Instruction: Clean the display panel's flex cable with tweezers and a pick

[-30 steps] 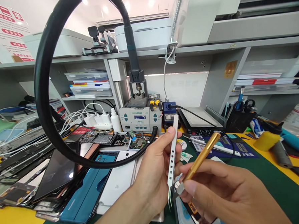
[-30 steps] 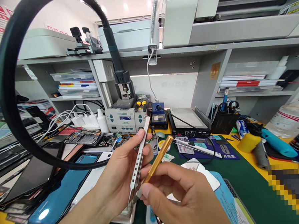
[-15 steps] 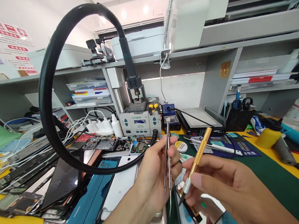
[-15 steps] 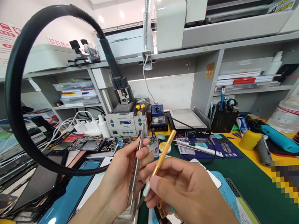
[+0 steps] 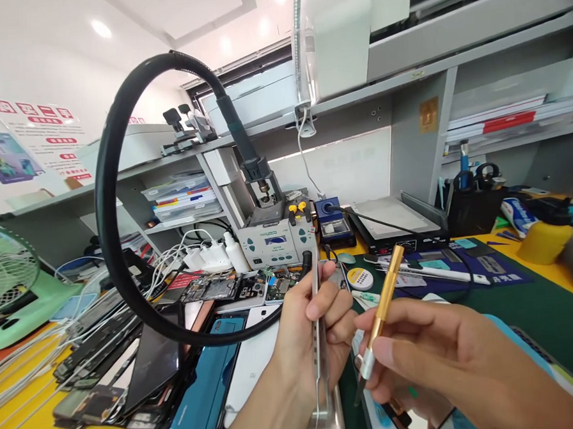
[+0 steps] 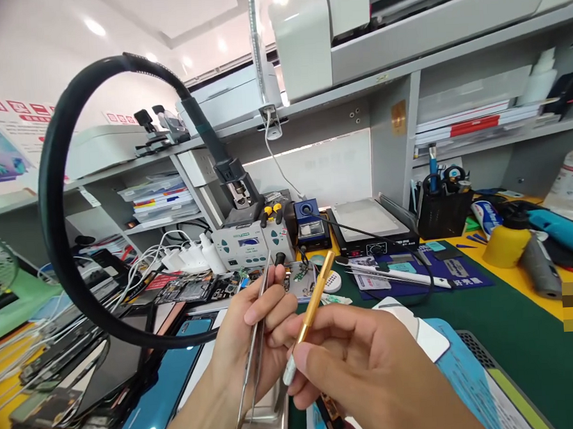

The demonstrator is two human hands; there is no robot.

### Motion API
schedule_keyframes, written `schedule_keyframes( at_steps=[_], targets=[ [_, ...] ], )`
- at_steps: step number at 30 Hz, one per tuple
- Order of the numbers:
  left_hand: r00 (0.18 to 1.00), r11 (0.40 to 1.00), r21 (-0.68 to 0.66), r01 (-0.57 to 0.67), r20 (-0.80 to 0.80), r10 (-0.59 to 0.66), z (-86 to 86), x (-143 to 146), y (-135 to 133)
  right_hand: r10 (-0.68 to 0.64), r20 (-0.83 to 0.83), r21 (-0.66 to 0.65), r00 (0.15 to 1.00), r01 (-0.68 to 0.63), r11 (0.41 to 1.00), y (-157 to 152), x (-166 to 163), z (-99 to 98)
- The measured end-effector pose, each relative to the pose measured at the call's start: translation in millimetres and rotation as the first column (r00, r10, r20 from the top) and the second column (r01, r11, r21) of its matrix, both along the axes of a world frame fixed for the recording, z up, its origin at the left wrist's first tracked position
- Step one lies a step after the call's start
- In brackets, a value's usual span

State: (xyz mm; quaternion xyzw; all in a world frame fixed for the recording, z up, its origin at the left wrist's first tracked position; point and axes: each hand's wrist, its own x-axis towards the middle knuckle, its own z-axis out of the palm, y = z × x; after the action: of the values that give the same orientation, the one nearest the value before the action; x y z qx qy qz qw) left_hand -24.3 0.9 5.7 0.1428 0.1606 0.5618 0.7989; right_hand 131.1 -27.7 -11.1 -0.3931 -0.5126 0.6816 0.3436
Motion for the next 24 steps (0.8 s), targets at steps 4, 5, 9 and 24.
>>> schedule_keyframes(
  at_steps=[4,5,9,24],
  targets=[
    [0.999,0.999,-0.002,-0.034,-0.042,0.034,-0.2,0.1,-0.2,-0.010,-0.012,-0.005,1.000,0.010,1.000,-1.6,2.3,-6.3],
    [0.997,0.999,0.000,-0.045,-0.060,0.044,0.3,0.2,-0.2,-0.009,-0.016,-0.005,1.000,0.009,1.000,-1.9,2.7,-7.0],
    [0.975,0.993,0.023,-0.115,-0.188,0.118,2.3,-1.8,4.2,-0.036,-0.063,0.010,0.997,0.037,0.999,0.6,4.6,-1.9],
    [0.215,0.745,0.492,-0.450,-0.750,0.625,-18.1,-32.1,29.6,-0.235,-0.131,0.211,0.963,0.258,0.943,24.5,25.6,12.8]
  ],
)
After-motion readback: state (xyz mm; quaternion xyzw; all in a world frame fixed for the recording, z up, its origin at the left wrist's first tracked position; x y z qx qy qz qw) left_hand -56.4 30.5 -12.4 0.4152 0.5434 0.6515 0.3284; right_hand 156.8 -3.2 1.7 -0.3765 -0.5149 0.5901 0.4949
